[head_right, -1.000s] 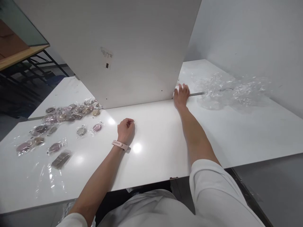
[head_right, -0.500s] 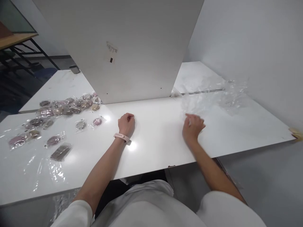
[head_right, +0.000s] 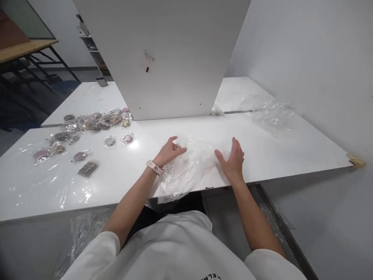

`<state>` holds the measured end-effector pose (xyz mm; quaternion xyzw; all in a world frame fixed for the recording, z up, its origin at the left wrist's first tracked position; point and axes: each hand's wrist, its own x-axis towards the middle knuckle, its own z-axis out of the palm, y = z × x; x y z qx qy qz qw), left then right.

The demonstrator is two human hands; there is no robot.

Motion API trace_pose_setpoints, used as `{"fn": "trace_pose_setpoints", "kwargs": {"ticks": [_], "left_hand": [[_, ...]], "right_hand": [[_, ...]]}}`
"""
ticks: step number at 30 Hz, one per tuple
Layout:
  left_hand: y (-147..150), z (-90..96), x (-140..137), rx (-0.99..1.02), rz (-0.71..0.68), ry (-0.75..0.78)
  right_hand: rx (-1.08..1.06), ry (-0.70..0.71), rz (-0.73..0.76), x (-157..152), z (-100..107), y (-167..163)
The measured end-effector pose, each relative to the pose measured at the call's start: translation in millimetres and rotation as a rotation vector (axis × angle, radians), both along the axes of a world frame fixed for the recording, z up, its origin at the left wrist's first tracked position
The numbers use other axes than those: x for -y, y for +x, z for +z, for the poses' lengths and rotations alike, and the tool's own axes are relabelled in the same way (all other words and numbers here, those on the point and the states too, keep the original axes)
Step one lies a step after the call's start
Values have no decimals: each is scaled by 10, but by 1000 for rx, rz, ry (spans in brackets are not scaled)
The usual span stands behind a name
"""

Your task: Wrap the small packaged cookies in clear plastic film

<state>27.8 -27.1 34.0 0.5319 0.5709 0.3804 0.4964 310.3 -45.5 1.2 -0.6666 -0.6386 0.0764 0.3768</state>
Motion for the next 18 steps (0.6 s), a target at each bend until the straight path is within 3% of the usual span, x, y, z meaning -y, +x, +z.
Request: {"fn": "trace_pose_setpoints", "kwargs": {"ticks": [3, 8, 10, 12, 18], "left_hand": [[-160, 10, -23, -29, 40, 60], [-890, 197, -173, 67, 391, 230], [-1178, 267, -177, 57, 548, 326], [-1385, 288, -124, -6, 624, 391], [-1720, 132, 180, -265, 769, 384]], "right_hand": [[-78, -158, 78, -21, -128, 23], [-146, 173, 184, 244, -52, 101], [-118, 194, 229, 350, -4, 179], [-130, 112, 235, 435, -9, 255], [-388, -135, -107, 576, -203, 396]]}}
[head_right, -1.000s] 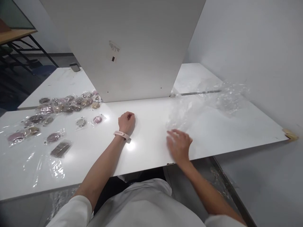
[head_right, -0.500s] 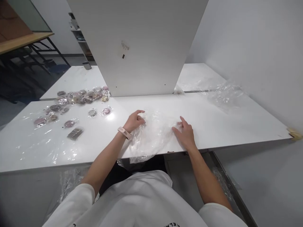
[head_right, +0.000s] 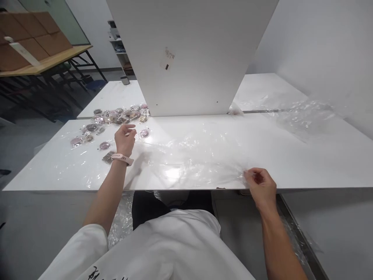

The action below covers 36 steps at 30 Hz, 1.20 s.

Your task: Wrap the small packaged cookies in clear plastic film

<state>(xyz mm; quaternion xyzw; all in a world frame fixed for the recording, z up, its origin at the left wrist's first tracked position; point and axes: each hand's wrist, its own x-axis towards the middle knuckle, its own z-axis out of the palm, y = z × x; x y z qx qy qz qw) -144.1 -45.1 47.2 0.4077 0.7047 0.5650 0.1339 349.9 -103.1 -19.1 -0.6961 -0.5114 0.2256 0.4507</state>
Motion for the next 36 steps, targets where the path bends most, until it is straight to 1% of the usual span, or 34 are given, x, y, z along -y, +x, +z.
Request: {"fn": "trace_pose_setpoints", "kwargs": {"ticks": [1, 2, 4, 5, 6, 7, 8, 9, 10, 11, 12, 13, 14, 15, 16, 17, 18, 19, 20, 22, 23, 24, 25, 26, 27, 28, 29, 30, 31, 32, 34, 36], "left_hand": [[-47, -4, 38, -49, 51, -38], [-87, 12, 72, -101, 96, -76], [-117, 103, 144, -234, 170, -110], [-95, 170, 192, -328, 201, -89], [-43, 240, 253, -438, 219, -36], [38, 305, 328, -546, 214, 45], [147, 356, 415, -636, 169, 136], [278, 387, 511, -693, 86, 220], [422, 394, 610, -705, -31, 279], [572, 376, 706, -689, -172, 293], [718, 334, 793, -667, -306, 266], [852, 274, 868, -653, -420, 209], [967, 203, 930, -656, -511, 126], [1058, 127, 979, -680, -583, 31], [1120, 55, 1019, -720, -647, -69], [1152, -7, 1054, -766, -711, -169], [1153, -53, 1089, -808, -785, -265], [1125, -83, 1127, -836, -876, -345], [1071, -94, 1168, -840, -978, -406], [911, -67, 1255, -769, -1166, -478], [823, -37, 1294, -704, -1232, -495], [742, 0, 1323, -624, -1258, -498], [677, 37, 1340, -534, -1233, -490], [635, 71, 1340, -445, -1155, -472], [619, 96, 1323, -371, -1038, -449], [630, 108, 1289, -328, -911, -428], [662, 106, 1239, -326, -797, -418], [709, 87, 1175, -366, -723, -430], [761, 53, 1097, -435, -696, -465], [809, 7, 1005, -518, -707, -516], [856, -105, 787, -674, -769, -639], [815, -206, 527, -782, -807, -729]], "right_hand": [[-31, -30, -16, 15, 2, 22], [-41, -64, 0, 30, 28, 46], [39, -151, 96, 68, 158, 100], [122, -169, 148, 90, 261, 125], [218, -151, 188, 112, 387, 143], [307, -94, 202, 129, 529, 148], [373, -10, 189, 139, 681, 137], [405, 79, 168, 133, 833, 103], [402, 154, 158, 108, 975, 43], [377, 197, 184, 59, 1095, -44], [341, 204, 261, -17, 1181, -156], [307, 178, 392, -118, 1225, -288], [287, 130, 560, -242, 1222, -433], [290, 64, 747, -383, 1170, -580], [322, -3, 912, -535, 1076, -719], [396, -56, 1039, -691, 948, -837], [504, -93, 1111, -844, 800, -927], [615, -120, 1131, -989, 644, -984], [706, -138, 1117, -1121, 493, -1008], [811, -160, 1012, -1339, 244, -977], [828, -163, 950, -1421, 156, -941], [834, -162, 894, -1485, 95, -902], [836, -161, 855, -1532, 58, -869], [837, -161, 834, -1564, 42, -847], [840, -164, 828, -1582, 44, -835], [845, -171, 832, -1587, 59, -833], [852, -183, 840, -1580, 82, -834], [861, -194, 853, -1560, 108, -832], [870, -200, 869, -1528, 133, -821], [877, -198, 892, -1483, 154, -795], [880, -187, 947, -1353, 175, -686], [870, -194, 984, -1181, 177, -501]]}}
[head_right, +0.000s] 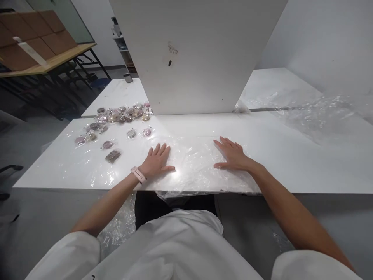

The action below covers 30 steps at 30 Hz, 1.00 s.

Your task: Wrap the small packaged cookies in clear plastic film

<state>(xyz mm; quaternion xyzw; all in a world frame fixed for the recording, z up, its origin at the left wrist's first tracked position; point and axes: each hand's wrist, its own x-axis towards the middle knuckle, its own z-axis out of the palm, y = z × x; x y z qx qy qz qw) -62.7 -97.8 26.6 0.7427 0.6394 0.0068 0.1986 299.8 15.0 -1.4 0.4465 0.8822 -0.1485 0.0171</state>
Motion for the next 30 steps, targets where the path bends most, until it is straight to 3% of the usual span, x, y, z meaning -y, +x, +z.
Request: {"fn": "trace_pose_setpoints", "kwargs": {"ticks": [5, 7, 10, 12, 14, 17, 19, 21, 22, 24, 27, 30], "left_hand": [[-238, -10, -647, -50, -120, -76], [-200, 85, -781, -26, -70, -7], [82, 257, -712, 16, 23, 205], [332, 341, -481, 156, -65, 248], [519, 379, -161, 417, -288, 120], [542, 384, 319, 722, -660, -299], [399, 403, 549, 797, -762, -561], [212, 443, 680, 824, -692, -657], [128, 458, 709, 833, -597, -606], [13, 442, 710, 769, -338, -339], [-38, 264, 606, 370, -43, 66], [-87, 63, 407, 107, -5, 96]], "right_hand": [[-30, -87, -10, 401, 118, 551], [-105, -140, -32, 446, 246, 659], [-274, -147, -175, 339, 404, 573], [-343, -97, -191, 179, 402, 374], [-308, -57, -100, -9, 298, 135], [-143, -16, -30, -272, 64, -152], [-80, 11, -55, -418, -52, -261], [-69, 33, -71, -549, -100, -333], [-67, 36, -74, -610, -100, -366], [-58, 34, -78, -712, -69, -436], [-78, 80, -90, -773, -17, -525], [-126, 149, -66, -719, -35, -530]]}}
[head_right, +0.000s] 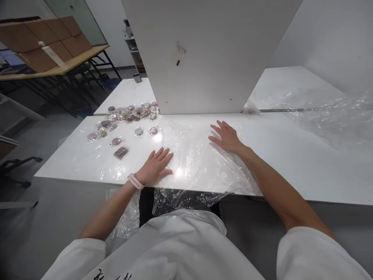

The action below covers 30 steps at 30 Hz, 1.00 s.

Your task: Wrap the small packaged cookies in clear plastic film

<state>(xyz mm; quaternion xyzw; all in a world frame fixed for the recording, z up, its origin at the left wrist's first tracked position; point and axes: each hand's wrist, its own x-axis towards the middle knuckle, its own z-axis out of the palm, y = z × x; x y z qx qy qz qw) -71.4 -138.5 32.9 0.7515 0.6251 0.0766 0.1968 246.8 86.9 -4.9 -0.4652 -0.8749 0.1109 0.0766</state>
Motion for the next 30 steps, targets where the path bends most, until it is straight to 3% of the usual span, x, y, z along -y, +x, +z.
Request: {"fn": "trace_pose_setpoints", "kwargs": {"ticks": [3, 6, 8, 10, 13, 18, 21, 26, 30], "left_hand": [[-187, -3, -313, 59, 119, 76], [-502, 111, -716, -38, 430, 302], [-714, 134, -959, -114, 603, 285], [-871, 75, -1124, -110, 697, 145], [-965, -99, -1209, -53, 696, 76], [-940, -269, -1180, 46, 732, 348], [-959, -259, -1199, 76, 752, 414], [-1010, -202, -1243, -13, 737, 390], [-1003, -12, -1178, 46, 840, 397]], "right_hand": [[46, -37, 18, 57, -75, 60], [67, -36, -39, 39, -135, 84], [59, -10, -76, 8, -155, 65], [56, 9, -93, -10, -171, 37], [41, 37, -95, -8, -201, 17], [14, 69, -103, 8, -238, 25], [23, 64, -117, 15, -228, 21], [16, 70, -118, 42, -198, 10], [-6, 76, -126, 57, -184, 4]]}}
